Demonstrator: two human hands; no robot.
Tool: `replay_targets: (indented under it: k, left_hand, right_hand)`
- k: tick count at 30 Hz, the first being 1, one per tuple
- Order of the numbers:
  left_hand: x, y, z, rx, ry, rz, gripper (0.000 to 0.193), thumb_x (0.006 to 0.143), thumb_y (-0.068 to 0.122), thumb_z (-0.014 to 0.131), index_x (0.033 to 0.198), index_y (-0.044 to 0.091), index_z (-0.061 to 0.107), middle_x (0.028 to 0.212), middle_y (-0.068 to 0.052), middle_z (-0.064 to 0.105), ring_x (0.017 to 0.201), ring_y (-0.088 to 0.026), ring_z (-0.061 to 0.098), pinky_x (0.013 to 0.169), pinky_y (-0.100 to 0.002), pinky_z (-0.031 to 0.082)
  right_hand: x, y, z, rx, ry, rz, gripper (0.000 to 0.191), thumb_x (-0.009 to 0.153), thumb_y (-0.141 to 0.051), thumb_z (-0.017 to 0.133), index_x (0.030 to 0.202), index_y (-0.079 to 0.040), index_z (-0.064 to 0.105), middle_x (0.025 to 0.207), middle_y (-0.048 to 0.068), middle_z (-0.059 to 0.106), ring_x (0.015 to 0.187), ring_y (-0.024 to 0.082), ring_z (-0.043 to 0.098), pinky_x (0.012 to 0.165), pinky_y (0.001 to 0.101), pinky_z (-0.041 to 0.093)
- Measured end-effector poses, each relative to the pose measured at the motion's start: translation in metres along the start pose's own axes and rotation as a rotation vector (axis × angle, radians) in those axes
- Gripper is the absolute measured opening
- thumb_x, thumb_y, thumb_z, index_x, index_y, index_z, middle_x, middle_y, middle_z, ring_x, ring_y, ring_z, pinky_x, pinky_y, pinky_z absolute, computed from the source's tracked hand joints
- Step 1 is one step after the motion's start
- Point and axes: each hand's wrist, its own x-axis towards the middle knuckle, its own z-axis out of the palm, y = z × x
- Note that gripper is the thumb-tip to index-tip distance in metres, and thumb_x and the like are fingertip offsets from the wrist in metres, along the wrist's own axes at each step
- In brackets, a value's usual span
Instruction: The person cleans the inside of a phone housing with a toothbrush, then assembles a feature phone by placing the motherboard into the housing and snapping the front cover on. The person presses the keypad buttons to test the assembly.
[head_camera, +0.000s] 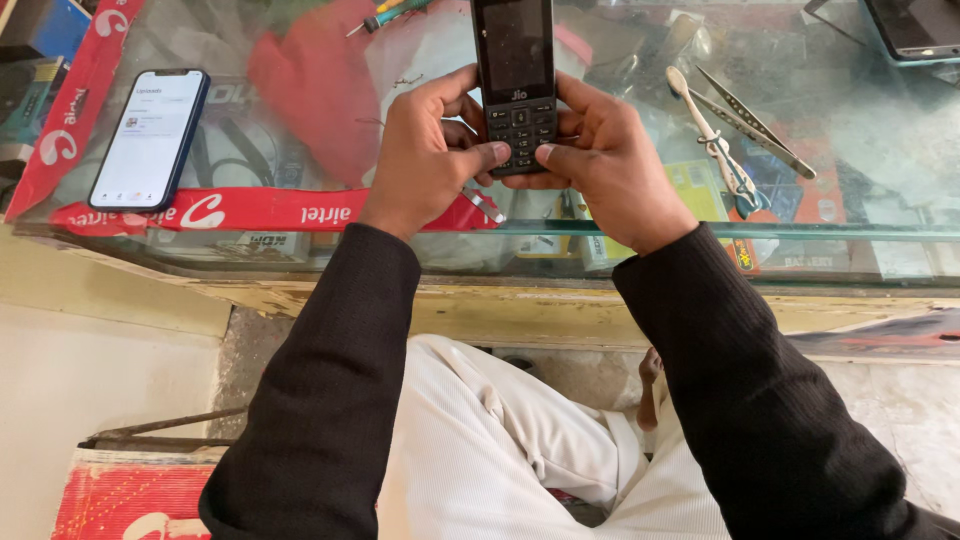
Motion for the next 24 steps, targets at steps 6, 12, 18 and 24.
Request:
replay_targets:
  k: [6, 12, 18, 24]
  left_hand:
    - [-0.0008, 0.0005, 0.0014, -0.024, 0.011, 0.043, 0.067, 0.085, -0.007, 0.074, 0.148, -0.003, 0.052, 0.095, -0.008, 0.072, 0.068, -0.008, 0.069, 0.055, -0.024, 0.058]
    - [-0.0011, 0.0009, 0.0012, -0.057, -0.012, 0.009, 0.046, 0.090, -0.003, 0.067, 0.135, -0.007, 0.063, 0.087, -0.007, 0.069, 0.064, -0.009, 0.069, 0.054, -0.024, 0.058]
    - [-0.0001, 0.0012, 0.0019, -0.055, 0.003, -0.002, 0.041, 0.089, -0.002, 0.068, 0.130, -0.007, 0.064, 0.088, -0.006, 0.070, 0.065, -0.008, 0.069, 0.052, -0.025, 0.059]
    - [-0.0016, 0.0003, 0.0009, -0.044, -0.031, 0.046, 0.049, 0.092, -0.002, 0.068, 0.139, -0.004, 0.058, 0.091, -0.006, 0.070, 0.070, -0.009, 0.071, 0.057, -0.025, 0.062]
  right_hand:
    - [-0.0014, 0.0017, 0.0000, 0.092, 0.017, 0.001, 0.050, 0.103, 0.007, 0.043, 0.153, 0.004, 0.043, 0.127, 0.012, 0.067, 0.111, 0.019, 0.071, 0.095, 0.0384, 0.064]
    - [-0.0004, 0.0034, 0.0012, 0.046, 0.065, -0.029, 0.043, 0.105, 0.002, 0.041, 0.148, 0.006, 0.048, 0.121, 0.013, 0.069, 0.104, 0.019, 0.073, 0.090, 0.0384, 0.064]
    - [0.0003, 0.0033, 0.0009, 0.020, 0.057, -0.020, 0.042, 0.105, 0.002, 0.042, 0.147, 0.007, 0.048, 0.119, 0.012, 0.069, 0.103, 0.018, 0.073, 0.090, 0.0383, 0.064]
    - [-0.0012, 0.0003, 0.0018, 0.083, 0.081, -0.030, 0.041, 0.103, 0.000, 0.041, 0.142, 0.008, 0.052, 0.118, 0.014, 0.069, 0.100, 0.020, 0.074, 0.087, 0.0396, 0.065]
